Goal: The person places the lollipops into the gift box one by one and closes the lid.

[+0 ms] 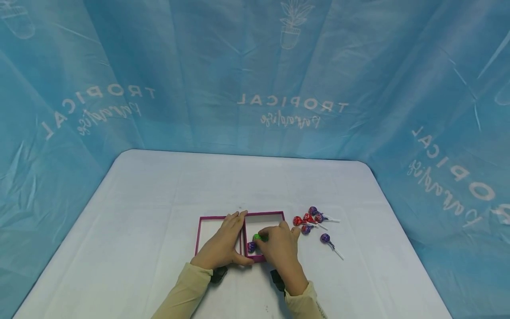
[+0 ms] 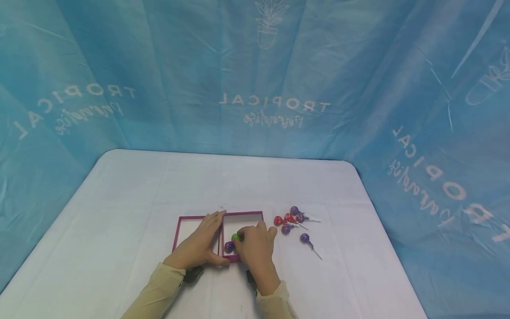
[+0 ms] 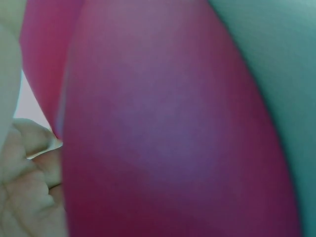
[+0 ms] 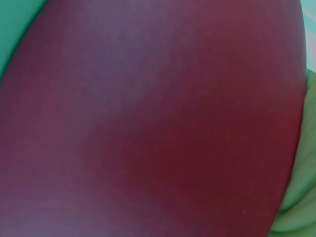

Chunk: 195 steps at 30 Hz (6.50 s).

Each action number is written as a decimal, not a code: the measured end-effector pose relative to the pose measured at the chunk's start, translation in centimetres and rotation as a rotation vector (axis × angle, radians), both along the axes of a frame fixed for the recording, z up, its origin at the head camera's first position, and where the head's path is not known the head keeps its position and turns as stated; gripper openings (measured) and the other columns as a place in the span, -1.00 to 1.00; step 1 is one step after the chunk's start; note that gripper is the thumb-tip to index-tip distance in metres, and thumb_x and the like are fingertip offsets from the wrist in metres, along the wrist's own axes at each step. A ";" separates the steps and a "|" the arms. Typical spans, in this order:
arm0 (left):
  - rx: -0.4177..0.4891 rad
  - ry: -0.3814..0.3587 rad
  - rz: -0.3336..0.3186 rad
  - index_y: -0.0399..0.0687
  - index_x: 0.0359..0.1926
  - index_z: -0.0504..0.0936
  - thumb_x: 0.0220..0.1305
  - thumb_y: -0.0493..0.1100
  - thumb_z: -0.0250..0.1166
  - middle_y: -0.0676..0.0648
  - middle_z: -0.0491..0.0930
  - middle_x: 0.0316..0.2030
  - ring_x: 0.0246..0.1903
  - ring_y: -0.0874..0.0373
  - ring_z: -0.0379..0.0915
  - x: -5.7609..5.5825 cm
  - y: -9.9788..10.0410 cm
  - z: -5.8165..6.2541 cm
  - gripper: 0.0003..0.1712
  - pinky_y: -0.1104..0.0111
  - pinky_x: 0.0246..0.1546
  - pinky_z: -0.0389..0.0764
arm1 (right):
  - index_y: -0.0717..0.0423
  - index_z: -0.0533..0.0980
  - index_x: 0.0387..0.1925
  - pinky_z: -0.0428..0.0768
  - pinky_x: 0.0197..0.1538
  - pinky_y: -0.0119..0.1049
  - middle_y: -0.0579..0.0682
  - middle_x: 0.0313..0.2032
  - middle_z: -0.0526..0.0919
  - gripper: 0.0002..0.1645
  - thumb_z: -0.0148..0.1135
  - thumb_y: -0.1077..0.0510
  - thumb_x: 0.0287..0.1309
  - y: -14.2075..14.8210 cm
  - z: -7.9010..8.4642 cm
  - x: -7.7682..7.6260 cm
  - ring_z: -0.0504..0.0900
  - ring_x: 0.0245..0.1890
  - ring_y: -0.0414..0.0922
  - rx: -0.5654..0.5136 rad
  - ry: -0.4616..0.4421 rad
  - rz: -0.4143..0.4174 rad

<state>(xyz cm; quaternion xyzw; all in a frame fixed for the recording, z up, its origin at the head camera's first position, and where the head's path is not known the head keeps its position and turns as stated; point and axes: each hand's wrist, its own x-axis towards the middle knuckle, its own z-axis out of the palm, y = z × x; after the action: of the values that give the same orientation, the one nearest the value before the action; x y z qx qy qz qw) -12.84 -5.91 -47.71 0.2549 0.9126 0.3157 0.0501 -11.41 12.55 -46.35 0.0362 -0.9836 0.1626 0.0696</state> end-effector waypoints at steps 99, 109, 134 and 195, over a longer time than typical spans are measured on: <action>0.011 -0.036 0.008 -0.17 0.60 -0.08 -0.26 0.24 0.69 -0.21 0.04 0.56 0.55 -0.14 -0.10 -0.1 0.2 -0.4 0.57 0.01 0.52 0.12 | 0.13 0.76 -0.13 0.05 -0.14 0.22 0.15 -0.45 0.74 -0.71 0.44 0.10 0.11 12.9 1.4 0.8 0.47 -0.19 0.19 -0.242 0.111 -0.433; 0.043 -0.070 0.010 -0.12 0.61 -0.10 -0.27 0.21 0.70 -0.19 0.03 0.56 0.55 -0.17 -0.12 -0.1 0.3 -0.4 0.57 0.00 0.52 0.12 | 0.13 0.74 -0.07 0.07 -0.15 0.18 0.19 -0.31 0.76 -0.65 0.44 0.11 0.08 13.6 0.7 0.7 0.42 -0.24 0.15 -0.196 0.058 -0.463; 0.048 -0.066 0.012 -0.12 0.61 -0.09 -0.27 0.21 0.70 -0.21 0.05 0.55 0.55 -0.15 -0.10 -0.1 0.3 -0.7 0.57 0.00 0.53 0.11 | 0.21 0.70 -0.02 0.11 -0.09 0.27 0.27 -0.16 0.73 -0.53 0.47 0.06 0.03 14.4 -0.4 0.7 0.44 -0.14 0.24 -0.144 -0.097 -0.510; 0.019 -0.071 0.017 -0.07 0.61 -0.09 -0.29 0.21 0.71 -0.19 0.06 0.55 0.56 -0.16 -0.12 -0.2 0.2 -0.4 0.58 0.02 0.54 0.06 | 0.19 0.76 -0.17 0.10 -0.14 0.18 0.16 -0.34 0.78 -0.57 0.54 -0.01 -0.02 13.7 -0.6 0.6 0.57 -0.20 0.20 -0.157 -0.050 -0.509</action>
<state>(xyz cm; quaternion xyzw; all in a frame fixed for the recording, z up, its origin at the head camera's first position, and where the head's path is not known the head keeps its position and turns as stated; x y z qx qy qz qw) -13.04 -5.73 -48.13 0.2363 0.9093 0.3338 0.0772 -10.76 26.20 -46.91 -0.2217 -0.9469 0.2163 0.0867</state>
